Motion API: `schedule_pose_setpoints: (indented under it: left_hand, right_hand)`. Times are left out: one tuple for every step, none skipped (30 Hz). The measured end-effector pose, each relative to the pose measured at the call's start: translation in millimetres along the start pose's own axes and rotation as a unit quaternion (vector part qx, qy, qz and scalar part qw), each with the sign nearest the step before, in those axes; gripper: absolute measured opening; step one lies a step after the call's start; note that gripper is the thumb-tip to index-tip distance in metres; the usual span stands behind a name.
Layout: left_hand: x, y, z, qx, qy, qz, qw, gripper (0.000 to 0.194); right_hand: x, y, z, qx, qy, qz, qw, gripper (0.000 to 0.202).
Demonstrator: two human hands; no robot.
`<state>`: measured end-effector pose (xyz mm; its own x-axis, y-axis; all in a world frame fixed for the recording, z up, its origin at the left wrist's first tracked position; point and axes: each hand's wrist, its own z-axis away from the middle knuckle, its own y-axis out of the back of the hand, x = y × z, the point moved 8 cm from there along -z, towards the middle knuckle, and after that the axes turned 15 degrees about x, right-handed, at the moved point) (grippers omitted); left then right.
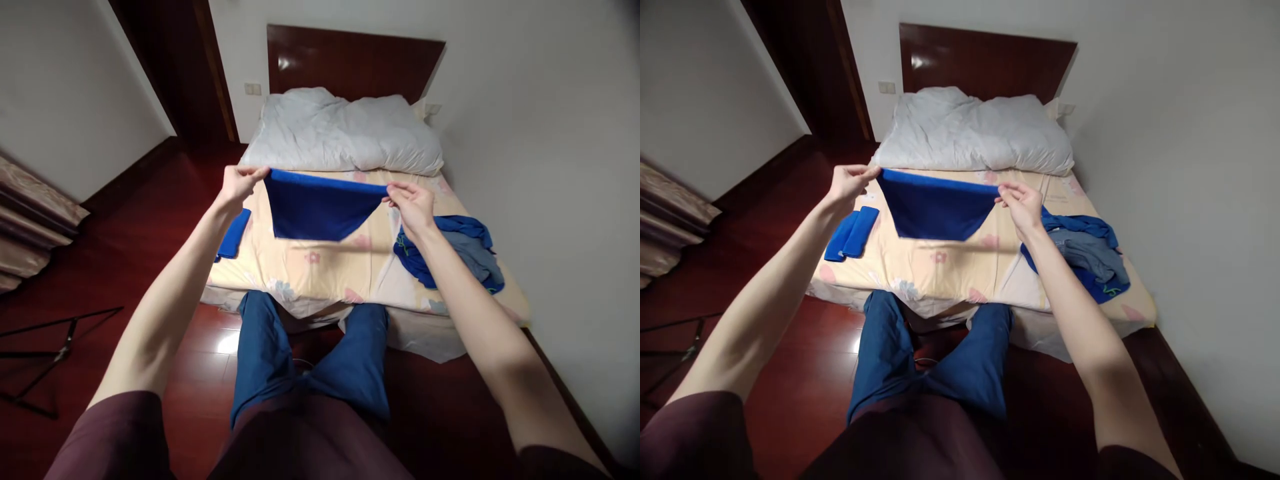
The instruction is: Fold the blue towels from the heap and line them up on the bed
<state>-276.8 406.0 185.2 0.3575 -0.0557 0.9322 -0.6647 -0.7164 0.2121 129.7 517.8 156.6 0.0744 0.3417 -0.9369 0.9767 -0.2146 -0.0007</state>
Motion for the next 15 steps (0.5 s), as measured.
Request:
schedule_pose_setpoints:
  left_hand:
    - [3.2,-0.8,-4.0,-0.004,-0.015,-0.001,1.000,0.046]
    - [3.3,-1.2,-5.1,-0.011,-0.027,0.002,1.000,0.046]
    - [-0.2,-1.8,-3.4,-0.019,-0.039,0.008,0.999,0.047]
    - [-8.6,-2.8,0.6,-0.029,-0.044,0.018,0.998,0.047]
    - [-23.0,-4.4,6.7,-0.038,-0.038,0.029,0.998,0.046]
    - [-43.1,-7.0,15.0,-0.047,-0.023,0.038,0.998,0.044]
    - [-67.7,-10.3,25.5,-0.052,-0.003,0.042,0.998,0.043]
    - [-96.2,-14.0,38.5,-0.055,0.022,0.042,0.997,0.044]
    - [-127.9,-18.2,54.0,-0.058,0.054,0.036,0.996,0.044]
    - [-160.3,-21.6,71.4,-0.055,0.083,0.025,0.995,0.046]
    - [-195.4,-23.9,90.9,-0.049,0.131,0.008,0.990,0.046]
    - [-230.9,-26.2,112.8,-0.050,0.190,-0.014,0.980,0.046]
    - [-264.3,-27.5,135.8,-0.054,0.252,-0.041,0.965,0.045]
    - [-289.0,-28.6,155.3,-0.060,0.278,-0.057,0.957,0.044]
    - [-308.3,-29.0,171.4,-0.064,0.292,-0.067,0.952,0.044]
  right_hand:
    - [-0.7,0.1,-4.3,0.005,0.021,0.003,1.000,0.035]
    - [2.2,1.0,-5.4,0.007,0.033,0.008,0.999,0.035]
    - [9.3,2.4,-3.5,0.007,0.037,0.015,0.999,0.035]
    - [20.8,3.7,1.4,0.002,0.034,0.022,0.999,0.036]
    - [36.7,4.5,9.2,-0.006,0.024,0.029,0.999,0.038]
    - [56.5,4.6,20.2,-0.016,0.008,0.036,0.999,0.040]
    - [79.5,4.4,34.2,-0.028,-0.012,0.042,0.999,0.042]
    - [104.9,4.0,51.2,-0.039,-0.038,0.049,0.997,0.043]
    - [132.0,3.8,70.9,-0.047,-0.068,0.057,0.995,0.044]
    - [159.8,3.8,92.9,-0.054,-0.104,0.067,0.991,0.045]
    - [188.0,4.5,116.4,-0.057,-0.147,0.082,0.984,0.046]
    - [215.2,5.5,140.6,-0.061,-0.195,0.098,0.974,0.046]
    - [240.2,6.4,164.5,-0.068,-0.242,0.116,0.961,0.047]
    - [261.3,8.0,185.8,-0.072,-0.283,0.132,0.947,0.048]
    - [277.3,10.4,202.0,-0.066,-0.308,0.139,0.939,0.049]
